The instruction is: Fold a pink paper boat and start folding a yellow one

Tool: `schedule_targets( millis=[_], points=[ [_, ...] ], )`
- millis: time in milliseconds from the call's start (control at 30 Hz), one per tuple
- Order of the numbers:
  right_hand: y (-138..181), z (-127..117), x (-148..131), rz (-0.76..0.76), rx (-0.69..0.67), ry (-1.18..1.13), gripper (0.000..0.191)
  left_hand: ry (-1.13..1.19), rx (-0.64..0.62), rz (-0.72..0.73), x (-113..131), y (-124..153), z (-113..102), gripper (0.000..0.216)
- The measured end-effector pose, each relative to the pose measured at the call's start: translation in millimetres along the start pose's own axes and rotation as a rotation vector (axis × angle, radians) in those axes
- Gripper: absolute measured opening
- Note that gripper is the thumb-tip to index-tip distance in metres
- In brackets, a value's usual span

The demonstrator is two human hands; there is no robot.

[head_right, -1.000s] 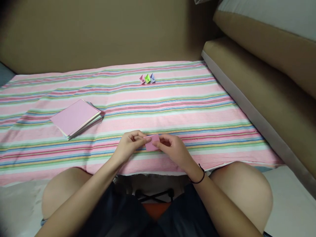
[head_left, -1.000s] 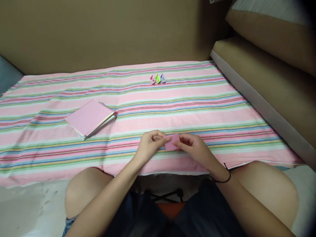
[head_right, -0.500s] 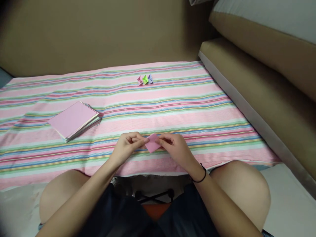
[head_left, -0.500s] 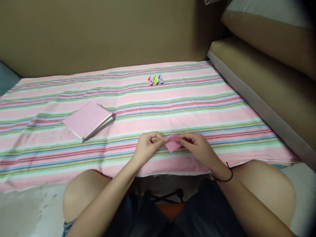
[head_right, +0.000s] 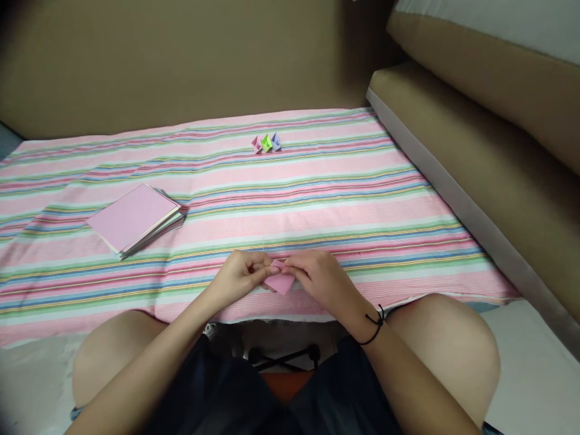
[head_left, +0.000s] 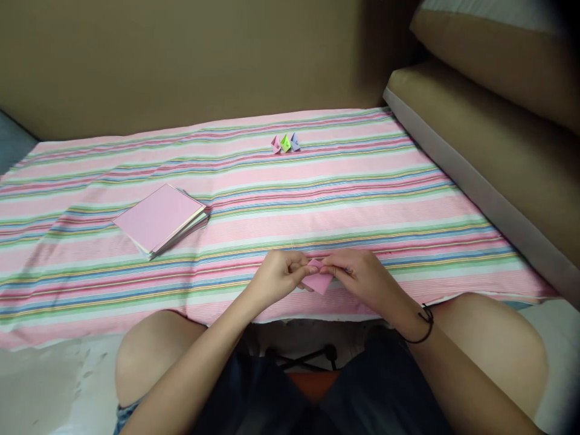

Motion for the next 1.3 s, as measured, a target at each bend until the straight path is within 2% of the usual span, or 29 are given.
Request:
schedule_targets(
  millis=[67, 267, 400, 533, 633, 700, 800, 900, 1000, 1100, 1167, 1300],
  points=[
    [0, 1, -2, -0.027, -0.036, 0.025, 0.022, 0.019, -0.037, 0.009, -1, 0, 4, 0.03],
    [4, 21, 2, -0.039, -0.212, -0.004, 0.021, -0.149, -0.073, 0.098, 10, 2, 4, 0.01],
    [4, 24, 2, -0.052, -0.209, 0.062, 0.02, -0.177, -0.038, 0.062, 9, 2, -2, 0.016],
    [2, 22, -1, -0.061, -0.209, 0.049, 0.022, -0.074, -0.046, 0.035, 5, 1, -1, 0.018],
    [-1, 20, 8, 0.057, -0.164, -0.092, 0.021, 0.009, 0.011, 0.036, 3, -1, -6, 0.022],
    [-2, 17, 23, 0.202, -0.066, -0.291, 0.018, 0.069, 0.092, 0.033, 0, -3, -12, 0.024],
    [2, 25, 44, 0.397, 0.053, -0.631, 0.027, 0.146, 0.227, 0.047, -1, -2, -24, 0.027],
    [4, 30, 53, 0.46, 0.116, -0.771, 0.025, 0.164, 0.287, 0.075, 2, 0, -30, 0.027],
    [4, 25, 53, 0.435, 0.12, -0.741, 0.022, 0.139, 0.17, 0.084, 7, -2, -20, 0.022],
    [3, 23, 48, 0.4, 0.052, -0.642, 0.02, 0.025, 0.017, 0.068, 9, -3, -5, 0.021],
    [4, 21, 46, 0.389, 0.022, -0.565, 0.021, -0.075, -0.003, 0.066, 10, -1, -1, 0.025],
    [2, 19, 42, 0.364, 0.013, -0.479, 0.021, -0.16, 0.037, 0.097, 13, 1, -3, 0.027]
  ],
)
Point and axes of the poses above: each hand's wrist, its own y-axis away from the middle knuckle, its own z-axis out of the palm, x = y × z, the point moved 10 cm from there along -y, towards the middle knuckle, and after that the axes turned 1 degree about z, right-handed, at the moved point
